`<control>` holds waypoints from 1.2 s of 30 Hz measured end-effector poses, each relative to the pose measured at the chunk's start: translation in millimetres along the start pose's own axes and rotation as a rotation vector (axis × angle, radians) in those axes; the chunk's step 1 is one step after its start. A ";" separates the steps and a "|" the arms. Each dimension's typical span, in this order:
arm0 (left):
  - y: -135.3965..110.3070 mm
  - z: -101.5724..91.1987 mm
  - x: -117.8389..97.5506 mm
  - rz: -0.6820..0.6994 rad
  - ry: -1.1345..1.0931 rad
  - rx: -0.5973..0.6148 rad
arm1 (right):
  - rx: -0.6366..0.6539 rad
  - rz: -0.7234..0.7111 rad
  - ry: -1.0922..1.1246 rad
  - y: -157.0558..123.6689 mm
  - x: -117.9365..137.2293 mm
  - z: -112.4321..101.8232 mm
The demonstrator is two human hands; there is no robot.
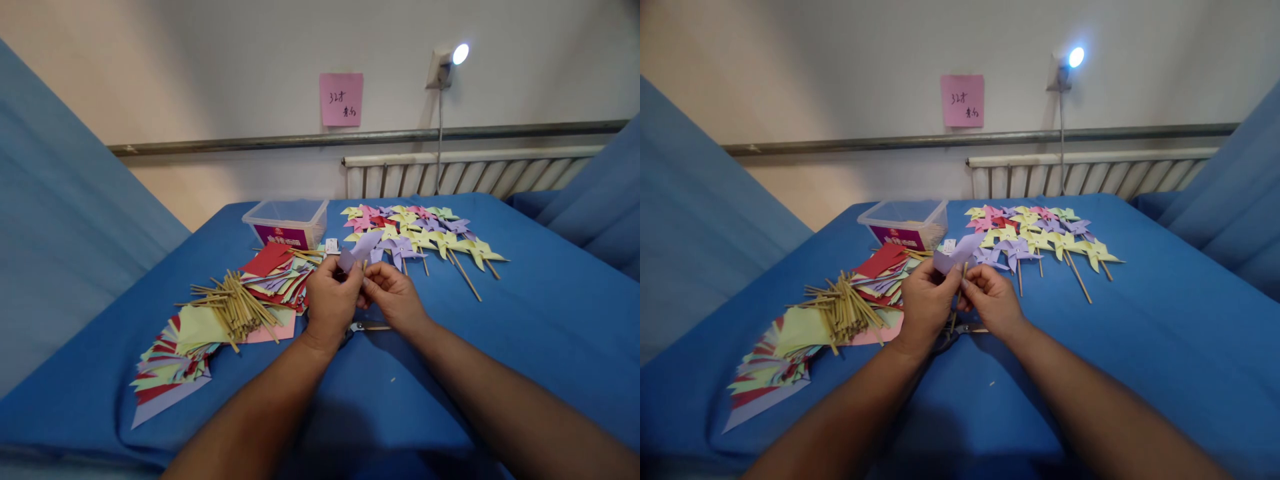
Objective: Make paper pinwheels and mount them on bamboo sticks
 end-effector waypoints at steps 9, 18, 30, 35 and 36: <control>0.6 1.1 2.4 -0.027 0.007 0.007 | 0.003 0.007 0.009 -1.0 0.0 0.8; -0.8 0.1 2.3 0.001 0.004 -0.010 | -0.010 0.011 0.010 -1.0 1.3 2.5; -1.3 1.7 6.7 -0.001 -0.016 -0.002 | -0.013 0.000 0.045 -1.7 2.0 2.4; -1.6 1.5 4.7 -0.024 -0.025 0.005 | -0.020 0.003 0.017 -1.8 2.9 2.1; -1.5 1.3 4.7 -0.029 -0.024 0.004 | -0.018 0.001 0.016 -1.9 3.1 2.1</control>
Point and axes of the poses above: each hand's wrist, its own y-axis towards the middle knuckle, its own z-axis out of the palm, x = y × z, the point moved 3 cm from there along y, towards the middle knuckle, and after that the axes turned 6 degrees about -z, right-handed, at the moved point
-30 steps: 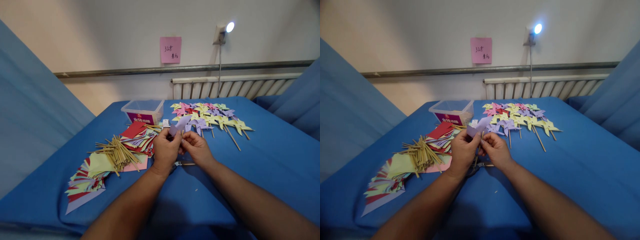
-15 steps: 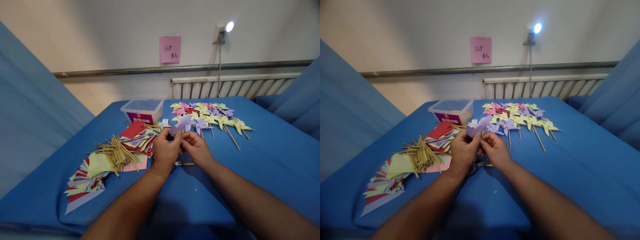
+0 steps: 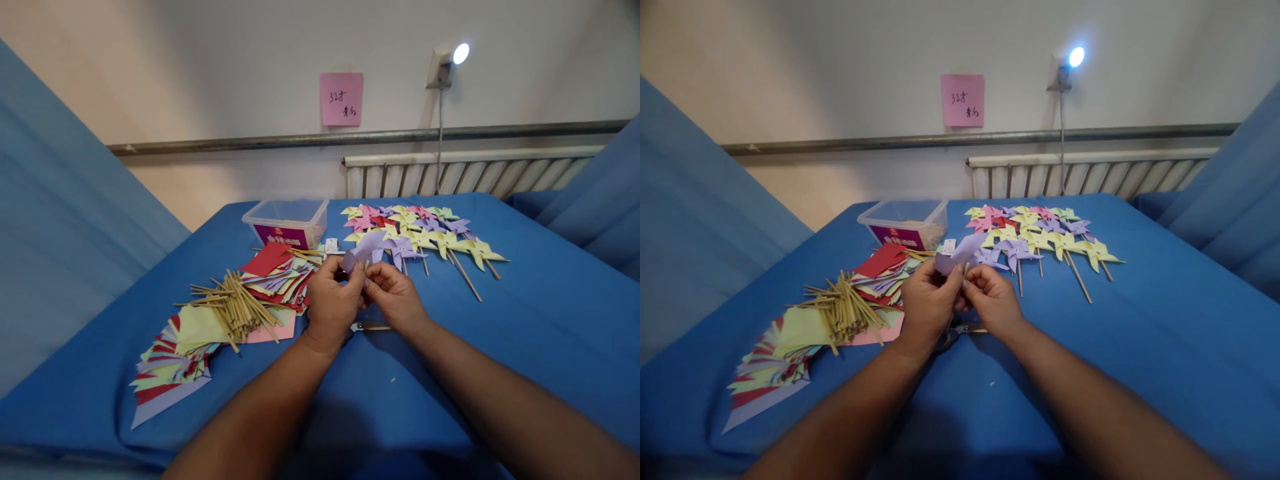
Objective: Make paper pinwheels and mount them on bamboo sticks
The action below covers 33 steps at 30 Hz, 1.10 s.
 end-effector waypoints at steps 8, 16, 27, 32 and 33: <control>0.9 0.2 0.9 0.025 0.030 0.006 | 0.010 -0.007 0.029 0.3 -1.2 -0.4; -0.4 0.5 0.8 0.018 0.031 0.009 | 0.005 0.010 0.008 -0.6 0.3 1.2; 0.2 -0.2 1.1 0.065 0.077 -0.008 | -0.011 0.001 0.005 -0.2 -0.1 1.1; -1.2 -1.0 -1.8 0.072 0.084 -0.011 | -0.005 -0.003 0.016 -0.8 -0.2 1.0; -1.4 -1.0 -1.8 0.069 0.083 -0.012 | -0.006 -0.003 0.016 -0.9 0.1 1.1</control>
Point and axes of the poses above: each hand's wrist, its own y-axis towards the middle knuckle, its own z-axis out of the palm, x = y × z, the point moved 3 cm from there along y, towards the middle knuckle, and after that the axes turned 6 degrees about -z, right-handed, at the moved point
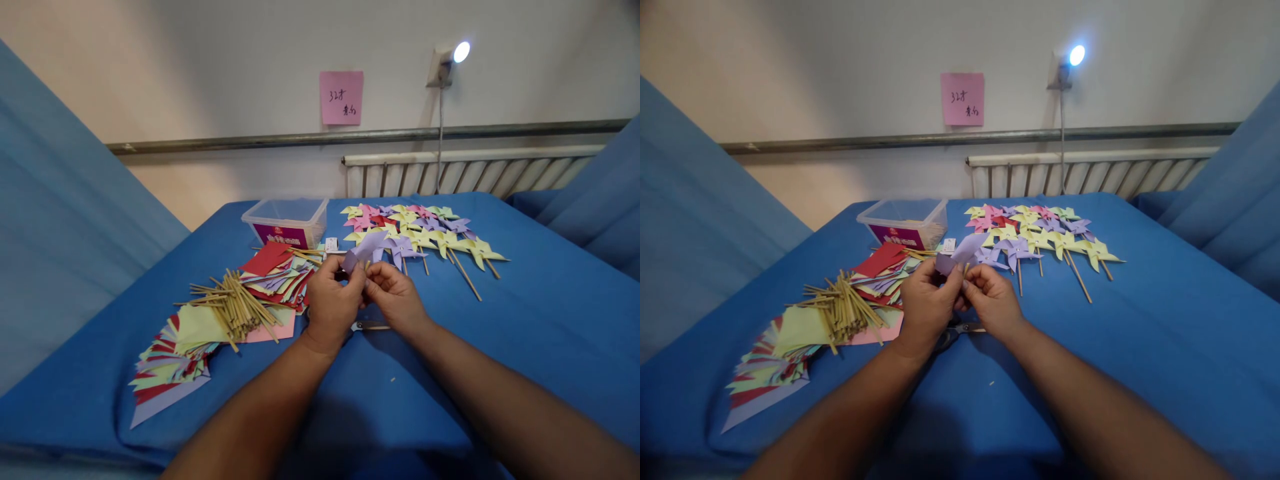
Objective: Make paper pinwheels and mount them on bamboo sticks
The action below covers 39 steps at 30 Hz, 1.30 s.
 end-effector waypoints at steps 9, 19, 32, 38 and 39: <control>-0.6 0.0 -0.6 -0.004 0.010 -0.004 | -0.010 0.010 -0.006 0.6 1.5 0.9; -0.6 -0.8 -2.5 0.022 0.042 -0.026 | -0.003 -0.002 -0.009 0.2 0.9 0.7; 0.0 -0.7 -3.1 0.035 0.056 -0.022 | -0.010 -0.009 0.005 0.2 -0.5 -0.6; 0.0 -0.5 -3.1 0.044 0.063 -0.025 | -0.011 -0.014 0.014 0.4 -0.1 0.1; -0.1 -0.7 -3.2 0.048 0.065 -0.026 | -0.010 -0.014 0.014 0.5 -0.1 0.0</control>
Point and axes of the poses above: each hand's wrist, its own y-axis towards the middle knuckle, its own z-axis out of the palm, x = y × z, the point moved 3 cm from there along y, towards the middle knuckle, and after that the axes turned 6 degrees about -z, right-handed, at the moved point
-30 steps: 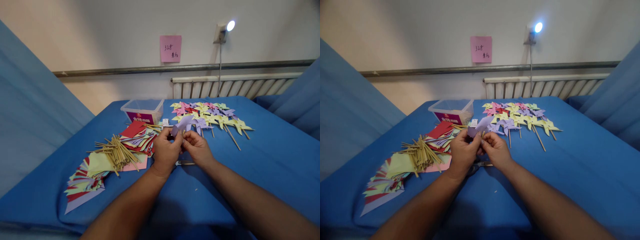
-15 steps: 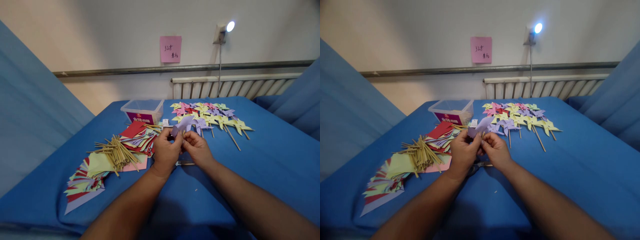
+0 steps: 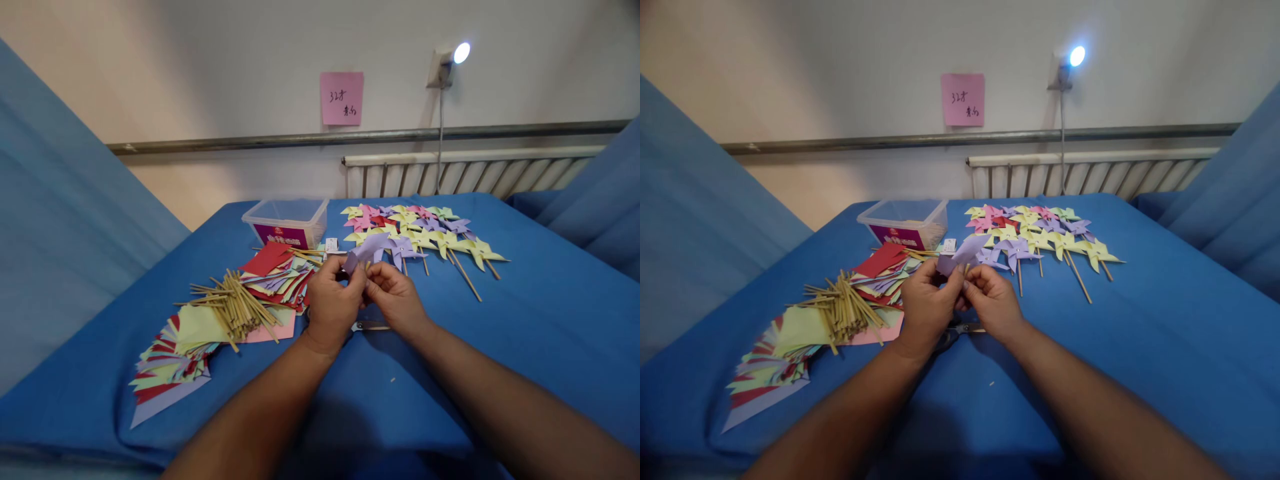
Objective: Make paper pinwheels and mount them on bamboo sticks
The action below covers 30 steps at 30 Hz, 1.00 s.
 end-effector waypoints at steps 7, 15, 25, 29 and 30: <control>-0.1 -1.6 -0.6 0.043 0.038 -0.014 | 0.003 -0.006 -0.017 0.2 0.7 -0.3; 0.0 -1.4 -0.6 0.064 0.058 -0.004 | 0.012 -0.017 0.002 -0.2 -0.2 -0.7; -0.6 -2.0 -2.0 0.074 0.065 -0.025 | 0.023 -0.030 -0.033 -1.3 -0.4 -1.3; -1.0 -1.9 -2.0 0.085 0.054 -0.019 | 0.035 -0.044 -0.061 -2.4 1.2 -0.9; -1.1 -1.8 -1.7 0.084 0.047 -0.015 | 0.040 -0.048 -0.064 -2.6 1.5 -0.8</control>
Point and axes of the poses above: each hand's wrist, its own y-axis towards the middle knuckle, its own z-axis out of the palm, x = y × z, the point moved 3 cm from there along y, towards the middle knuckle, and after that the axes turned 6 degrees about -z, right-handed, at the moved point
